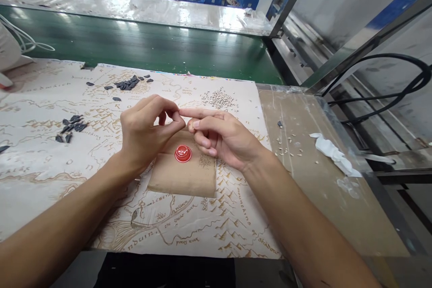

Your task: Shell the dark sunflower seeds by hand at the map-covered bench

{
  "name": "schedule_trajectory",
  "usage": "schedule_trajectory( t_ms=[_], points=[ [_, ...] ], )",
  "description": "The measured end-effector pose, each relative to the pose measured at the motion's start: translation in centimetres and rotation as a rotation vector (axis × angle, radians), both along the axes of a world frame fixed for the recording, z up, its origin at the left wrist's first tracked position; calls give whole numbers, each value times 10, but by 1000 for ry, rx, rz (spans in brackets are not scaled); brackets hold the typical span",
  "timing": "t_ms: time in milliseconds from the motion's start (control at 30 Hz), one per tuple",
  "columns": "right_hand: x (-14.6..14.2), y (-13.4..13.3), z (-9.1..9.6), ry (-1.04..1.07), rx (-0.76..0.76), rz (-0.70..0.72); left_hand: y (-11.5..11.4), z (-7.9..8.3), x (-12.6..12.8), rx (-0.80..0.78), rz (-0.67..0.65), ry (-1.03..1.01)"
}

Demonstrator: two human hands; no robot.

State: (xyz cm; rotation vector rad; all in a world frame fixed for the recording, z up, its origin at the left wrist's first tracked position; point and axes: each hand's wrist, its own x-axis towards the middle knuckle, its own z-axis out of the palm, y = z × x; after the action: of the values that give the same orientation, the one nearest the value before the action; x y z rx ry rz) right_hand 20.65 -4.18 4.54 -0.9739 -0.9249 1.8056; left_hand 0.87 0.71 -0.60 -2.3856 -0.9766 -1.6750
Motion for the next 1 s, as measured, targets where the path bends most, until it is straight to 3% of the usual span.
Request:
schedule_trajectory(
  t_ms=[133, 267, 467, 800, 1000],
  points=[
    [5, 4, -2, -52, 55, -91, 4, 1, -1, -153, -37, -115],
    [12, 11, -10, -166, 206, -265, 8, 1, -2, -343, -70, -208],
    [6, 13, -24, -234, 368, -326, -2, 6, 2, -490, -382, -123],
    [0, 10, -26, -239, 383, -337, -5, 6, 3, -298, -274, -78],
    [-1, 10, -28, -240, 352, -307, -5, 2, 3, -319, -295, -70]
  ],
)
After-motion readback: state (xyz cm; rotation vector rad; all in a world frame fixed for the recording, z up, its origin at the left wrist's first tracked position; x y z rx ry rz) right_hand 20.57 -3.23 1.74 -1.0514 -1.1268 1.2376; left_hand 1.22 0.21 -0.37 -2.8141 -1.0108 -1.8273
